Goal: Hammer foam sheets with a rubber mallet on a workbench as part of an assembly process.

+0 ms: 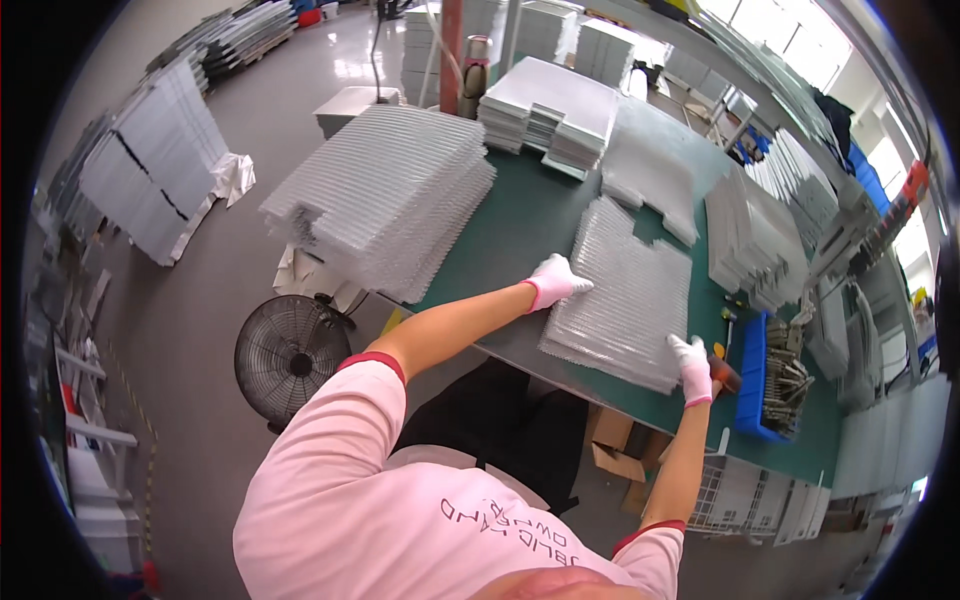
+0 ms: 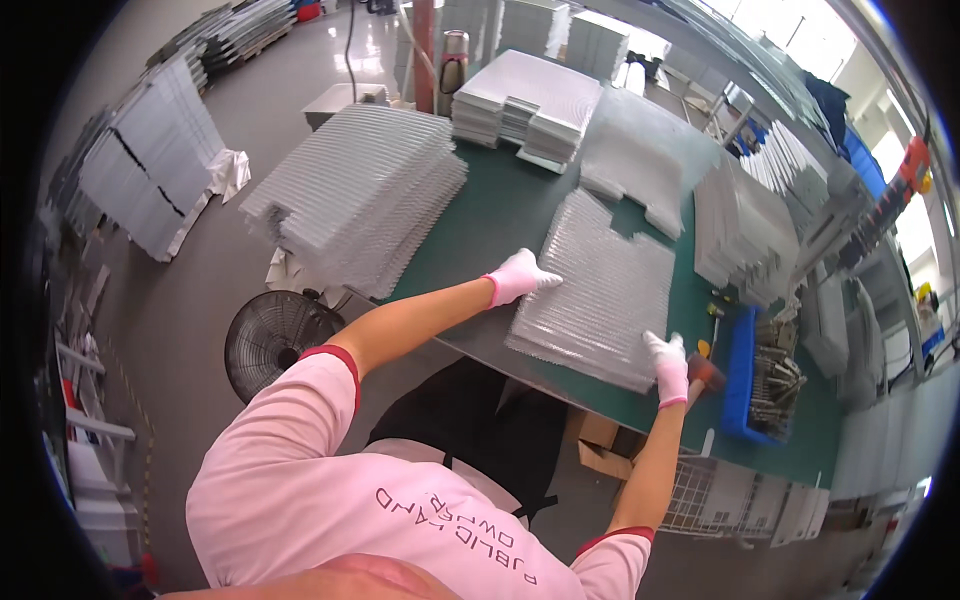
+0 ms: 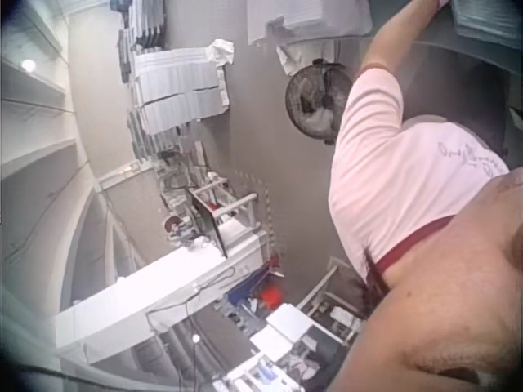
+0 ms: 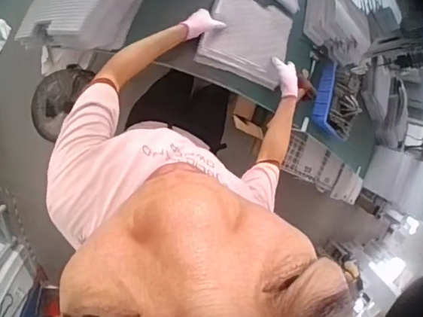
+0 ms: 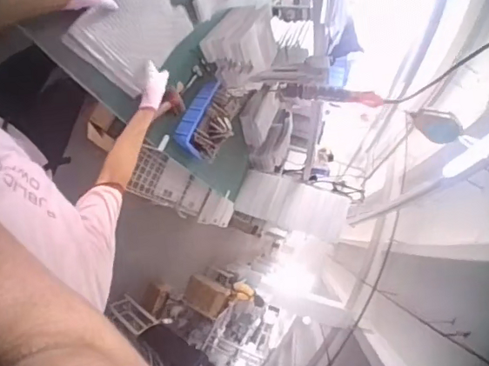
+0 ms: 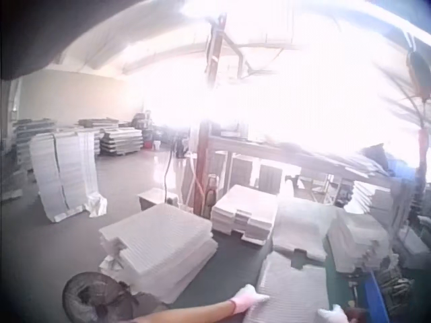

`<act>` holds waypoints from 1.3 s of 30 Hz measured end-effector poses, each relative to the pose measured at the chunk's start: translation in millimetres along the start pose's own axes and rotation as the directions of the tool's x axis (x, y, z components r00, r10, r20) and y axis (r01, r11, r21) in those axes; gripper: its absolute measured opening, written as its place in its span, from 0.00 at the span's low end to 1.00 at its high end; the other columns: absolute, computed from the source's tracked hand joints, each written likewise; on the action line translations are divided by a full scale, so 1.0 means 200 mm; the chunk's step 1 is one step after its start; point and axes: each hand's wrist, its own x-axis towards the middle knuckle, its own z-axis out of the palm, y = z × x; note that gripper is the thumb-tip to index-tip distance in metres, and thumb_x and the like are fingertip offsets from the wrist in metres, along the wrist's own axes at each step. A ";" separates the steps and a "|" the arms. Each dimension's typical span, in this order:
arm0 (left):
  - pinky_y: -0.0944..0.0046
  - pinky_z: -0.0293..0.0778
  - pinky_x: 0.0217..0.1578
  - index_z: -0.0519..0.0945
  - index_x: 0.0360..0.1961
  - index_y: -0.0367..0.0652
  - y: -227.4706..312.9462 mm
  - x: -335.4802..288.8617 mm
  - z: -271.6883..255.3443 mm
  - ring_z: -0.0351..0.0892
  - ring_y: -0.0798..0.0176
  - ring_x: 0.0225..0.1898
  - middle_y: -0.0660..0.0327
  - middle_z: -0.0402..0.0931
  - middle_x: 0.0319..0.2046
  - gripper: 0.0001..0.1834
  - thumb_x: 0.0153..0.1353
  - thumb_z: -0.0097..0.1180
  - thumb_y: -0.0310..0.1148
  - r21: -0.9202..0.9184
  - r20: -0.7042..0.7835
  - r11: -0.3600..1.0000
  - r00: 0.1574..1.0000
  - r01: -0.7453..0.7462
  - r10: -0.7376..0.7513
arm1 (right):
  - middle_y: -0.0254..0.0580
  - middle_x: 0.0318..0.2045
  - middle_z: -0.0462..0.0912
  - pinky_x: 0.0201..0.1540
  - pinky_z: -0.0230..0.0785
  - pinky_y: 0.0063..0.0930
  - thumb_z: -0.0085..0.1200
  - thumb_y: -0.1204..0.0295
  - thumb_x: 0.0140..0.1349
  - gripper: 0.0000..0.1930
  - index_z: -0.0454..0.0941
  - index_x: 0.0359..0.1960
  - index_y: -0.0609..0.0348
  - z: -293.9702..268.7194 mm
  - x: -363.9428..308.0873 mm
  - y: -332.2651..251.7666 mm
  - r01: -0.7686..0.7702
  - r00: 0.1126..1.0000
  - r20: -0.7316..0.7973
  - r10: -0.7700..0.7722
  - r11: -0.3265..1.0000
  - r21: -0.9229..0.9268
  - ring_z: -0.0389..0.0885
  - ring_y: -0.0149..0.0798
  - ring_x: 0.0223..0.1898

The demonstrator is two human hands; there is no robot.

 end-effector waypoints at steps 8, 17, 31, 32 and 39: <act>0.59 0.77 0.55 0.79 0.55 0.27 0.07 -0.44 -0.14 0.83 0.58 0.51 0.48 0.84 0.47 0.32 0.59 0.74 0.41 -0.417 0.063 0.866 0.942 -0.276 0.330 | 0.45 0.56 0.79 0.62 0.68 0.30 0.65 0.69 0.65 0.33 0.66 0.68 0.74 -0.21 -0.63 -0.19 0.149 0.978 0.046 -0.205 0.830 0.538 0.76 0.36 0.55; 0.57 0.78 0.56 0.73 0.62 0.27 0.05 -0.76 -0.25 0.81 0.59 0.53 0.49 0.81 0.53 0.35 0.59 0.72 0.36 -0.359 0.089 0.925 0.981 -0.128 0.171 | 0.43 0.53 0.79 0.60 0.70 0.29 0.58 0.70 0.69 0.21 0.73 0.60 0.66 -0.02 -1.03 -0.15 0.064 0.998 -0.027 -0.058 0.921 0.384 0.77 0.35 0.53; 0.61 0.84 0.47 0.84 0.52 0.38 -0.08 -0.95 -0.53 0.87 0.67 0.43 0.58 0.87 0.45 0.17 0.70 0.65 0.38 -0.714 0.501 0.531 0.862 0.457 -0.069 | 0.47 0.67 0.70 0.73 0.60 0.39 0.55 0.65 0.74 0.33 0.58 0.77 0.60 0.17 -0.73 0.00 0.668 0.739 -0.168 -0.652 0.675 0.313 0.71 0.45 0.67; 0.61 0.84 0.48 0.84 0.53 0.38 -0.03 -0.97 -0.55 0.87 0.68 0.44 0.59 0.87 0.46 0.18 0.70 0.65 0.39 -0.698 0.392 0.648 0.920 0.305 -0.011 | 0.47 0.62 0.76 0.71 0.64 0.38 0.55 0.66 0.74 0.32 0.61 0.75 0.61 0.15 -0.73 -0.04 0.668 0.733 -0.212 -0.646 0.626 0.403 0.76 0.44 0.64; 0.60 0.67 0.69 0.71 0.68 0.29 0.19 -0.60 -0.87 0.76 0.54 0.61 0.43 0.75 0.62 0.41 0.81 0.29 0.59 -0.472 -0.070 0.732 0.849 -0.491 0.524 | 0.42 0.52 0.83 0.59 0.71 0.32 0.56 0.66 0.71 0.22 0.75 0.61 0.67 -0.28 -0.82 -0.47 0.610 0.776 -0.329 -0.539 0.506 0.610 0.79 0.32 0.51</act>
